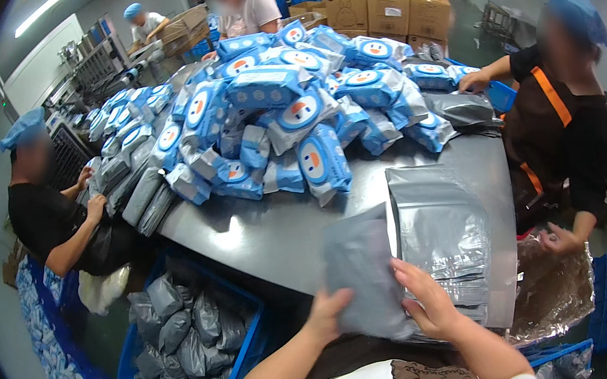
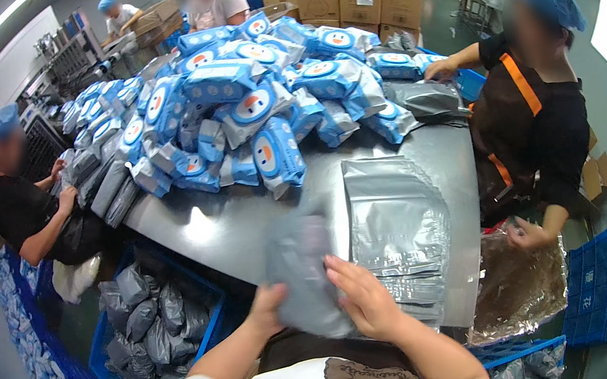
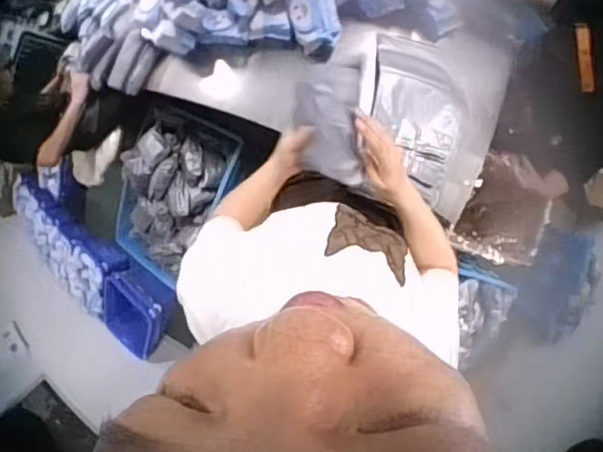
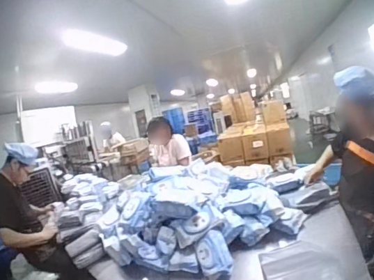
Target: The person repeatedly picks up blue packages of wipes from a pile on a metal table, places them into grey plastic shipping bags, and then folds the bags closed. The packed items are then placed into a blue crate.
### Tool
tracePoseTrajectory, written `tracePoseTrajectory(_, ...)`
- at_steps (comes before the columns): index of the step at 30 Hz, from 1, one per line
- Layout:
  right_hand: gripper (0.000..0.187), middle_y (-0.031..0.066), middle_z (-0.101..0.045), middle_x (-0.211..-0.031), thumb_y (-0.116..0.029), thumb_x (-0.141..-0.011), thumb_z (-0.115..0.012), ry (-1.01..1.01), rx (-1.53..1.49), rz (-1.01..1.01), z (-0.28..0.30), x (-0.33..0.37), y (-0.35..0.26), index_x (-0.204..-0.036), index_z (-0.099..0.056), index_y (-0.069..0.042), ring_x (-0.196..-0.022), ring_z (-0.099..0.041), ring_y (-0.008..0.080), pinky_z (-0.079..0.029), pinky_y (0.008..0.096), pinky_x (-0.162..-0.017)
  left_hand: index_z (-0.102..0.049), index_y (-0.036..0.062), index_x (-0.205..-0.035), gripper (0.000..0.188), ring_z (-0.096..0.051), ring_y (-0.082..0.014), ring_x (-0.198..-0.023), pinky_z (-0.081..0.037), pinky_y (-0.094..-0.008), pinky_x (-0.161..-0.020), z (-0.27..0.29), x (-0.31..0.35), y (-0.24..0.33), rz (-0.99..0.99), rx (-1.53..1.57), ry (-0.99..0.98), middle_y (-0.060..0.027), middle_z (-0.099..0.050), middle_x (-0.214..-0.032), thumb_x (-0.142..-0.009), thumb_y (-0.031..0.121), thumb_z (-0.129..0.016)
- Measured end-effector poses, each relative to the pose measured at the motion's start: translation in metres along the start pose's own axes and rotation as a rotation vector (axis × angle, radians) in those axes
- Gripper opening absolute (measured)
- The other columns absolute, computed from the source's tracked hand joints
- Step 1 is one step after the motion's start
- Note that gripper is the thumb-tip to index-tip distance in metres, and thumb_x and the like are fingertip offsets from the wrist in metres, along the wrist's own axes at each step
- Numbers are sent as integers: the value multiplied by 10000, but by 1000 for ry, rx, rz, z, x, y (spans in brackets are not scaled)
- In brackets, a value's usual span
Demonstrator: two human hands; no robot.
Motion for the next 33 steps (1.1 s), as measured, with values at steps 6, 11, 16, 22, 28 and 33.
tracePoseTrajectory(6,796,167,-377,-1430,-288,-805,-718,134,-175,-500,-28,-88,144,-1436,-284,-70,-1287,-404,328,-343,420,-1046,-289,92,-1421,911,-440,-287,-1242,-298,-417,-1088,122,135,34,-741,175,977,-112,-420,-1388,-802,736,-468)
tracePoseTrajectory(11,965,168,-332,-1434,-408,-736,-776,451,-270,-712,-50,-186,267,-1451,-231,-57,-1257,-410,288,-354,406,-1011,-511,40,-1206,388,-598,-205,-982,-493,-337,-865,123,110,-23,-339,22,837,-129,-606,-1150,-905,267,-603)
tracePoseTrajectory(16,702,143,-594,-1178,-244,-754,-779,316,-632,-844,-61,-193,251,-1310,-435,8,-1017,-611,257,-477,381,-900,-576,31,-1113,210,-603,-142,-954,-483,-263,-849,109,83,-12,-287,-316,579,-82,-642,-1057,-936,142,-569)
tracePoseTrajectory(22,699,131,-545,-1240,-250,-774,-685,333,-941,-883,17,-88,114,-1364,-383,-26,-1102,-563,235,-446,360,-954,-610,19,-1021,148,-597,-122,-846,-479,-255,-796,102,53,-5,-347,-592,565,-55,-649,-979,-903,109,-604)
tracePoseTrajectory(28,630,112,-570,-1173,-189,-790,-689,552,-698,-1073,121,61,64,-1326,-416,1,-1037,-573,190,-458,306,-898,-688,93,-898,197,-520,-255,-853,-443,-329,-722,18,-16,-6,-776,-1349,-1,-43,-605,-935,-726,-2,-691)
tracePoseTrajectory(33,802,201,-472,-1288,-360,-728,-769,397,361,-1020,102,122,52,-1356,-415,-9,-1184,-483,278,-402,385,-976,-705,138,-924,182,-467,-279,-951,-420,-367,-814,-56,-66,-43,-854,-1486,-408,-51,-556,-1045,-747,98,-691)
Point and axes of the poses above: each hand's wrist, its own x-axis away from the middle knuckle, its own z-axis out of the back of the hand, y = z × x, the point moved 2 cm from there along -x, towards the middle knuckle
